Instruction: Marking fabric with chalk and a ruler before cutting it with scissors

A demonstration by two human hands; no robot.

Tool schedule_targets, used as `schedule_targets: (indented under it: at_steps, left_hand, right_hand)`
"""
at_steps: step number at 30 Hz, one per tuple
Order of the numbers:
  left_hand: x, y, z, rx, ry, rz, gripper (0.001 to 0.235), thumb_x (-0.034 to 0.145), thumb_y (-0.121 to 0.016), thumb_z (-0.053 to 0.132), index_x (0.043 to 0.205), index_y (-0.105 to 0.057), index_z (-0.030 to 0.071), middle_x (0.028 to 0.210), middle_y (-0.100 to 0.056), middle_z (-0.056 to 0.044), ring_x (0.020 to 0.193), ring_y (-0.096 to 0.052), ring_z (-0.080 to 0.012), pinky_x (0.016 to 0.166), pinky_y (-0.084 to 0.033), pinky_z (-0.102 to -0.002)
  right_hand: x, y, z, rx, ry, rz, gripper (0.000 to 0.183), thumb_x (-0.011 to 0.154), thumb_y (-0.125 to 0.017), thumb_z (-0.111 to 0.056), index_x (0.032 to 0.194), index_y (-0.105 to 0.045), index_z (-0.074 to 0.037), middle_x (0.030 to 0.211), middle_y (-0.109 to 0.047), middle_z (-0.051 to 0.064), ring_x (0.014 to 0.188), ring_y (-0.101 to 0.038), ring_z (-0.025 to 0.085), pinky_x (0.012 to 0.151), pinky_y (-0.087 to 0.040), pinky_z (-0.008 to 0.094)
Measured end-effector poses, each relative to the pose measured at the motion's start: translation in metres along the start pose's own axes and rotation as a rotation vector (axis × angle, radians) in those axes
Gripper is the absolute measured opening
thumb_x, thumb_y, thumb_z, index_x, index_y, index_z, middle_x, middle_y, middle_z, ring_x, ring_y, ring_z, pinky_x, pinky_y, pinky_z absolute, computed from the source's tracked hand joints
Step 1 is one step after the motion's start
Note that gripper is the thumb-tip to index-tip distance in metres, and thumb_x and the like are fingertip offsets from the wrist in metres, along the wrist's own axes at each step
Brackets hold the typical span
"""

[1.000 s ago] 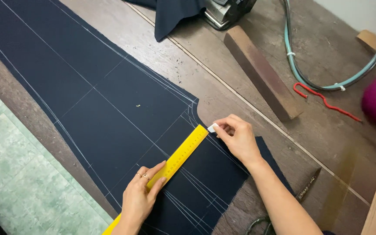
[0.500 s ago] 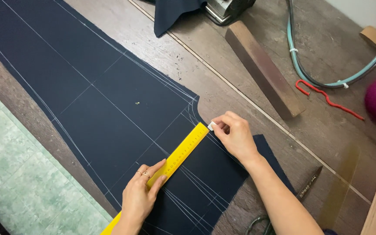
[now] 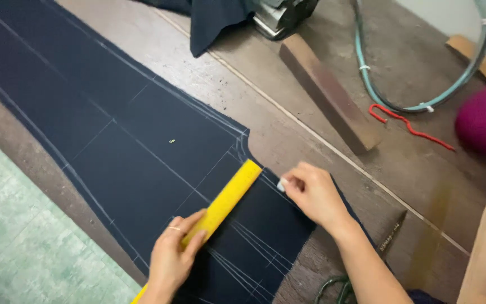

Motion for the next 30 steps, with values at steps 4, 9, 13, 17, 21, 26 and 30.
schedule_targets:
  at_steps: [4, 9, 13, 17, 21, 26, 30]
  left_hand:
    - [0.015, 0.061, 0.008, -0.446, 0.043, 0.306, 0.042, 0.084, -0.064, 0.011, 0.127, -0.062, 0.007, 0.105, -0.065, -0.006, 0.097, -0.063, -0.0137, 0.087, -0.049, -0.026]
    - [0.044, 0.152, 0.033, -0.825, -0.029, 0.683, 0.011, 0.105, -0.050, 0.019, 0.114, -0.045, 0.015, 0.091, -0.048, 0.000, 0.059, -0.051, -0.0081, 0.050, -0.052, -0.029]
    - [0.095, 0.156, -0.003, -1.033, -0.169, 0.757, 0.009, 0.105, -0.053, 0.016, 0.106, -0.044, 0.012, 0.094, -0.056, -0.001, 0.080, -0.060, -0.0076, 0.074, -0.060, -0.028]
    - [0.134, 0.104, -0.025, -1.031, -0.014, 0.620, 0.012, 0.105, -0.052, 0.019, 0.099, -0.042, 0.016, 0.086, -0.052, 0.001, 0.070, -0.056, -0.0075, 0.054, -0.056, -0.029]
    - [0.167, 0.077, -0.032, -1.157, 0.020, 0.431, 0.013, 0.106, -0.048, 0.015, 0.096, -0.041, 0.009, 0.083, -0.051, -0.006, 0.077, -0.061, -0.0233, 0.072, -0.061, -0.050]
    - [0.188, 0.088, -0.006, -1.111, 0.164, 0.289, 0.012, 0.105, -0.043, 0.015, 0.107, -0.035, 0.007, 0.110, -0.056, -0.014, 0.089, -0.069, -0.0370, 0.081, -0.063, -0.049]
    - [0.212, 0.085, 0.000, -1.117, 0.088, 0.186, 0.014, 0.105, -0.047, 0.015, 0.105, -0.036, 0.008, 0.103, -0.056, -0.014, 0.089, -0.070, -0.0357, 0.072, -0.060, -0.047]
  right_hand:
    - [-0.053, 0.006, 0.021, 0.426, -0.140, 0.052, 0.008, 0.083, -0.069, -0.012, 0.085, -0.074, -0.006, 0.079, -0.070, 0.004, 0.059, -0.069, 0.012, 0.058, -0.054, 0.023]
    - [-0.114, -0.039, 0.014, 0.962, -0.218, -0.014, 0.004, 0.080, -0.073, -0.008, 0.082, -0.075, -0.006, 0.096, -0.070, 0.011, 0.093, -0.067, 0.023, 0.086, -0.052, 0.038]
    - [-0.141, -0.074, 0.012, 1.299, -0.414, -0.063, 0.008, 0.080, -0.071, 0.000, 0.085, -0.076, -0.004, 0.117, -0.054, 0.015, 0.105, -0.062, 0.027, 0.100, -0.055, 0.043]
    - [-0.145, -0.079, 0.039, 1.222, -0.618, 0.221, 0.007, 0.074, -0.076, 0.003, 0.080, -0.077, 0.001, 0.099, -0.071, 0.020, 0.099, -0.076, 0.031, 0.092, -0.059, 0.043]
    - [-0.158, -0.040, 0.086, 1.024, -0.575, 0.706, 0.012, 0.084, -0.064, -0.003, 0.087, -0.070, 0.007, 0.102, -0.071, 0.019, 0.075, -0.070, 0.028, 0.067, -0.058, 0.033]
    - [-0.166, -0.017, 0.137, 0.817, -0.737, 0.817, 0.015, 0.091, -0.059, -0.012, 0.096, -0.060, 0.002, 0.104, -0.074, 0.023, 0.086, -0.073, 0.029, 0.063, -0.058, 0.033]
    - [-0.174, 0.024, 0.170, 0.571, -0.622, 0.956, 0.012, 0.095, -0.057, -0.017, 0.087, -0.054, -0.008, 0.120, -0.068, 0.015, 0.100, -0.066, 0.017, 0.089, -0.047, 0.028]
Point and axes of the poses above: each hand's wrist, its own x-axis towards the middle knuckle, its own y-axis out of the back of the hand, z = x × y, the point moved 9 cm from there along x, towards the middle knuckle
